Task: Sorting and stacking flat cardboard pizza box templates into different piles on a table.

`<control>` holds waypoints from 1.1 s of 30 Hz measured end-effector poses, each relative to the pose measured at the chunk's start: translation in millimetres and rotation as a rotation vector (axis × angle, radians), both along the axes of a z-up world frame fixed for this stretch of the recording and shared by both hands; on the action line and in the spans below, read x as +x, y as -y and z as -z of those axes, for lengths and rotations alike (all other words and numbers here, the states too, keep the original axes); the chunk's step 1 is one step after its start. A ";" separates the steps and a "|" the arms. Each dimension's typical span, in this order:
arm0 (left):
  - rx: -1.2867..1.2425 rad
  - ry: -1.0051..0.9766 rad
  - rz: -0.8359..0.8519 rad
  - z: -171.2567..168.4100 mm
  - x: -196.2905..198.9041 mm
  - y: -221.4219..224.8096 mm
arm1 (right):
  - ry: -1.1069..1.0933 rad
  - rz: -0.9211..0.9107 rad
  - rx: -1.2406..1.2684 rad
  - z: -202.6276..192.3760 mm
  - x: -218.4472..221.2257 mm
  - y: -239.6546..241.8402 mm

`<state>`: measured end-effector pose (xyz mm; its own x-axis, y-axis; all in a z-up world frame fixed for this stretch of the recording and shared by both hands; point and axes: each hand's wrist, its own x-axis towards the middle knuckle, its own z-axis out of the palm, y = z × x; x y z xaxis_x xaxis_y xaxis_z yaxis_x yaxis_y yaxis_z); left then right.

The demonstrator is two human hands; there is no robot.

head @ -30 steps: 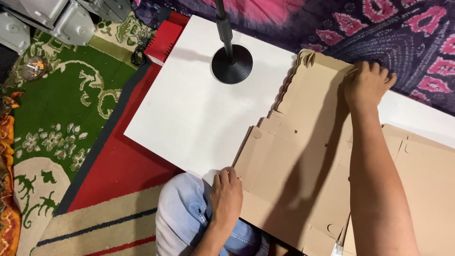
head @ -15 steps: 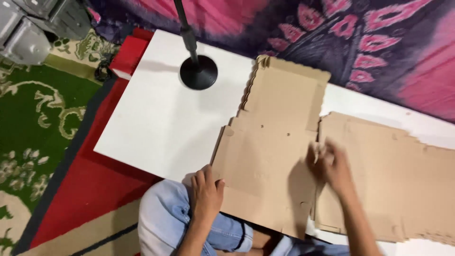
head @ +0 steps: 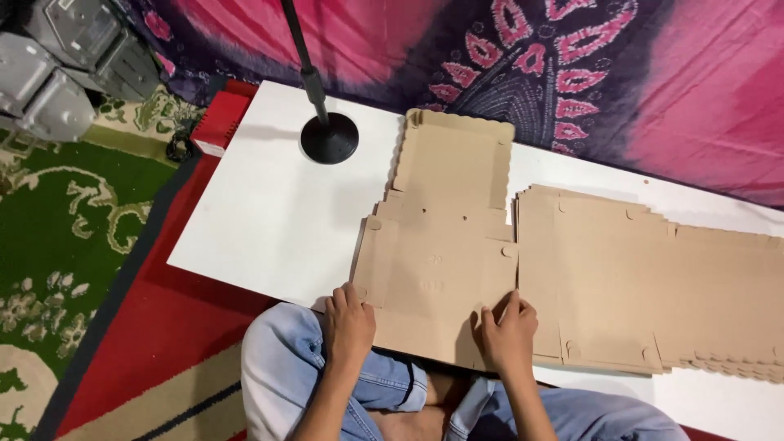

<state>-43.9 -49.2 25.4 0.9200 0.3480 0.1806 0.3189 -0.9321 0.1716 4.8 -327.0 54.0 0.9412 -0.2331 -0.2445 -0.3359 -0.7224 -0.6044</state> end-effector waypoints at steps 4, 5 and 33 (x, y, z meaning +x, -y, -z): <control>0.044 0.037 0.024 3.9 -1.8 0.8 | -0.014 -0.013 -0.071 23.7 -4.1 0.9; 0.032 0.054 0.031 1.6 -3.2 0.2 | 0.081 -0.020 -0.196 40.3 -8.1 1.3; -0.371 0.013 -0.041 4.8 3.8 -0.5 | -0.091 0.262 0.126 19.9 -34.6 10.4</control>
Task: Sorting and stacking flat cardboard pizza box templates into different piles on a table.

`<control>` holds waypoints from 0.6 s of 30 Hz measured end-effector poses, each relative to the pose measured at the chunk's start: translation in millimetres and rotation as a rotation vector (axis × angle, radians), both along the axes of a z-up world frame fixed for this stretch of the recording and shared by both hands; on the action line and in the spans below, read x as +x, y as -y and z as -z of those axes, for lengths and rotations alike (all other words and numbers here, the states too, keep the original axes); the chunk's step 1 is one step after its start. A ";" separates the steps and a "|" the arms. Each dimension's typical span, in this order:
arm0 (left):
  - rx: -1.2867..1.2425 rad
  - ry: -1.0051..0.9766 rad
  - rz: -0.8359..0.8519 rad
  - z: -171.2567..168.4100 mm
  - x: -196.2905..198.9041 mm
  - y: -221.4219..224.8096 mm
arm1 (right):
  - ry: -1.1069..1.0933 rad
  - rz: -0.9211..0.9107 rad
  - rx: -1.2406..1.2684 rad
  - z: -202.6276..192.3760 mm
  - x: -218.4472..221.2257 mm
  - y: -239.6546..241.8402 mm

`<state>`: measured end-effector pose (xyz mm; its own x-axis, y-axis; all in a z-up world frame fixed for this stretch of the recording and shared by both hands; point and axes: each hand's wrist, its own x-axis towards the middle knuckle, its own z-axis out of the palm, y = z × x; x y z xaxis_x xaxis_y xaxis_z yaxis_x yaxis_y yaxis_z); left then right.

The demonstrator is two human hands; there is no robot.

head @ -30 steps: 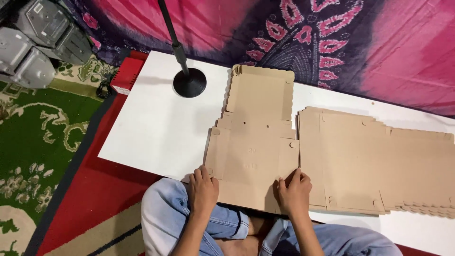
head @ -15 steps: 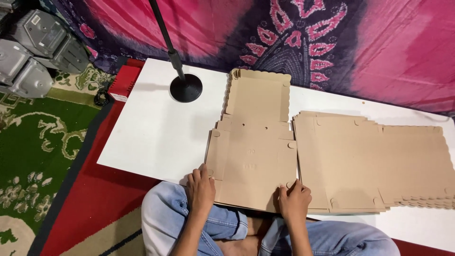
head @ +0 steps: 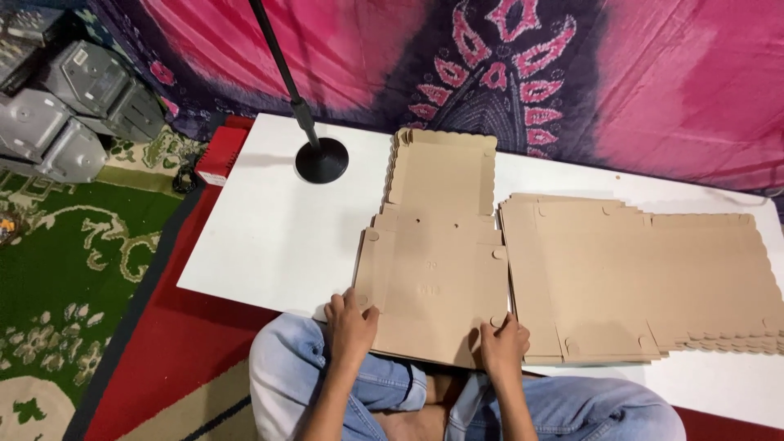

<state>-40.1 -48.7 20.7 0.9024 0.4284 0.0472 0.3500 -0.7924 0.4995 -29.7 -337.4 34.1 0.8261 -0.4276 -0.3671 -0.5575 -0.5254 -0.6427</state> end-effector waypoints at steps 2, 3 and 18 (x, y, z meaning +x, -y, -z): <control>-0.034 -0.056 -0.017 -3.8 -2.2 -6.9 | 0.042 -0.045 -0.054 25.2 -1.0 14.8; -0.070 -0.124 -0.033 -3.4 -6.1 -8.9 | 0.072 -0.088 -0.110 40.0 -4.3 23.6; 0.161 -0.127 0.080 2.0 -10.1 -7.3 | 0.095 -0.113 -0.209 43.7 -23.8 5.3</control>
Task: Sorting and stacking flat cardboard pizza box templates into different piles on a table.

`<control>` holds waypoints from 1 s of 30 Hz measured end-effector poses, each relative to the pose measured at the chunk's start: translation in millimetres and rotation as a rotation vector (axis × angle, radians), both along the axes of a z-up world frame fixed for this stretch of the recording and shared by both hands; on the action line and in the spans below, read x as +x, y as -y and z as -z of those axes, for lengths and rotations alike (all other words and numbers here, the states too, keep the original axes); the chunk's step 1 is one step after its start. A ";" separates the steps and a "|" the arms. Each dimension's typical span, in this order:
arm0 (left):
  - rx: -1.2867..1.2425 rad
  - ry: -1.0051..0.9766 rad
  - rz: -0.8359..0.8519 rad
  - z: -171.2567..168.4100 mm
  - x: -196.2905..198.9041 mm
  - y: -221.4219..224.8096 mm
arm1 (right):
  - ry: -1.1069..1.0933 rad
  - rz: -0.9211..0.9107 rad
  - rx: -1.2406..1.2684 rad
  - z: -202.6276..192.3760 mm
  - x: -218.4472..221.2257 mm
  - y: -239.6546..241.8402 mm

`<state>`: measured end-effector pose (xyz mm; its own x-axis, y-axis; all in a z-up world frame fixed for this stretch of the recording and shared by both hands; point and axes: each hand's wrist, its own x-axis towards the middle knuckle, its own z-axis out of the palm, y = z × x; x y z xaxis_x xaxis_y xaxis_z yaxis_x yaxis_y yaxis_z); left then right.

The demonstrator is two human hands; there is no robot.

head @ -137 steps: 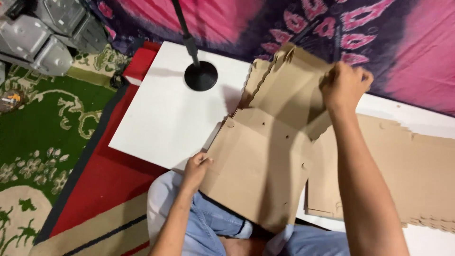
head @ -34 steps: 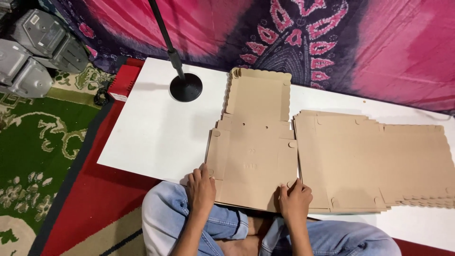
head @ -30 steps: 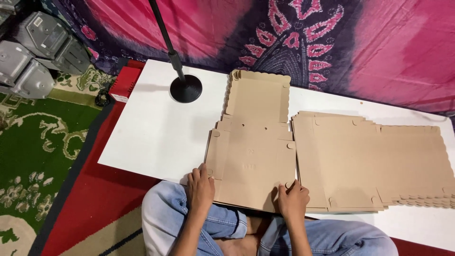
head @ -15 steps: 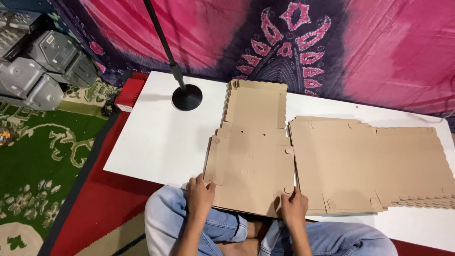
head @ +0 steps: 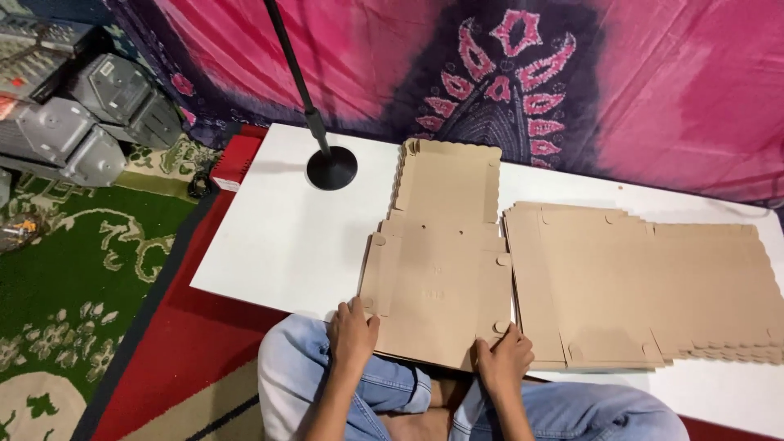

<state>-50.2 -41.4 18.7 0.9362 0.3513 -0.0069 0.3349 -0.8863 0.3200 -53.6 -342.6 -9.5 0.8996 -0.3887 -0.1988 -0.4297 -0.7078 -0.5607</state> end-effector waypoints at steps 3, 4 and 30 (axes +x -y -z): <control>-0.057 -0.034 -0.070 12.8 10.1 4.9 | 0.142 0.004 -0.229 44.5 -0.4 -1.2; -0.056 -0.048 -0.072 7.7 6.5 2.2 | 0.128 0.000 -0.229 39.1 -6.8 -8.4; -0.441 -0.072 -0.125 -57.6 62.2 5.8 | 0.039 0.089 0.211 -29.3 77.4 -12.3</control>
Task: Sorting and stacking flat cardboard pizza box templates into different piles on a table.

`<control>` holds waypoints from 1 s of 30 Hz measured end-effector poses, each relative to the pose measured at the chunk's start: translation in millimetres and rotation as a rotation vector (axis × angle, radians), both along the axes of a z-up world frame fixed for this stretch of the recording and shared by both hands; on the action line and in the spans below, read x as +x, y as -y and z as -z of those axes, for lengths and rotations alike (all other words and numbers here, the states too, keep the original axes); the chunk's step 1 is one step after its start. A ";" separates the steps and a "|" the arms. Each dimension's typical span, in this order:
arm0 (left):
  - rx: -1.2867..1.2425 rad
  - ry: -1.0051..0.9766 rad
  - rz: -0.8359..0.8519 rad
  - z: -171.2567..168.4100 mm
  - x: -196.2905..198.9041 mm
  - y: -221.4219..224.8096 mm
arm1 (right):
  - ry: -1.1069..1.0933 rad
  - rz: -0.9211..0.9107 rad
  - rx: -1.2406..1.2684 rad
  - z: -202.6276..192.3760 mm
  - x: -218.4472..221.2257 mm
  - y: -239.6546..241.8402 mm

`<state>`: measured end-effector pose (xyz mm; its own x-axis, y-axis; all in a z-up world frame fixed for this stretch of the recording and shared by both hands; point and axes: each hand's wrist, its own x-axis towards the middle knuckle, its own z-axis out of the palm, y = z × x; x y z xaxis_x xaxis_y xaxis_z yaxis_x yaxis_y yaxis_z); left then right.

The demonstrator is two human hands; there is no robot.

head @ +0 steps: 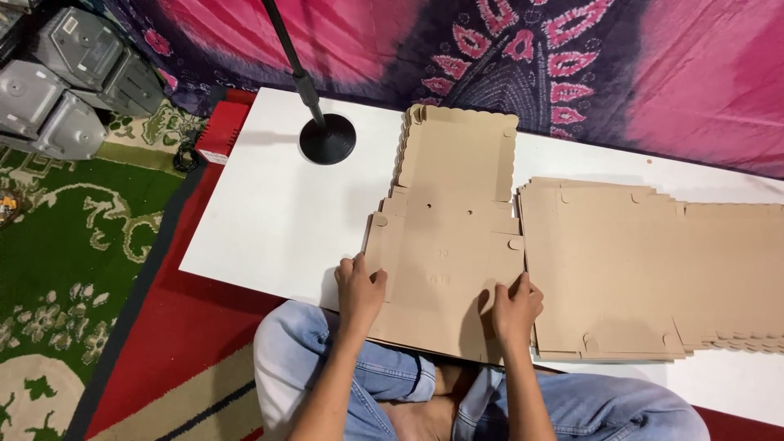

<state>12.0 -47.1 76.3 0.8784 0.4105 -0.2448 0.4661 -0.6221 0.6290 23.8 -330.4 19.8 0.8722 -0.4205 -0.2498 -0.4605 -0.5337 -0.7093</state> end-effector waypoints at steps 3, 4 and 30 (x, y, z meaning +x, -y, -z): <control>0.061 -0.016 -0.017 -4.5 -1.2 3.2 | 0.042 -0.008 -0.102 22.1 1.9 -3.6; 0.059 -0.022 -0.020 -5.6 -4.8 4.5 | 0.036 -0.011 -0.104 22.9 -2.2 -5.4; 0.443 0.187 0.055 53.2 10.9 -2.2 | 0.028 -0.072 -0.205 5.6 -4.0 -1.8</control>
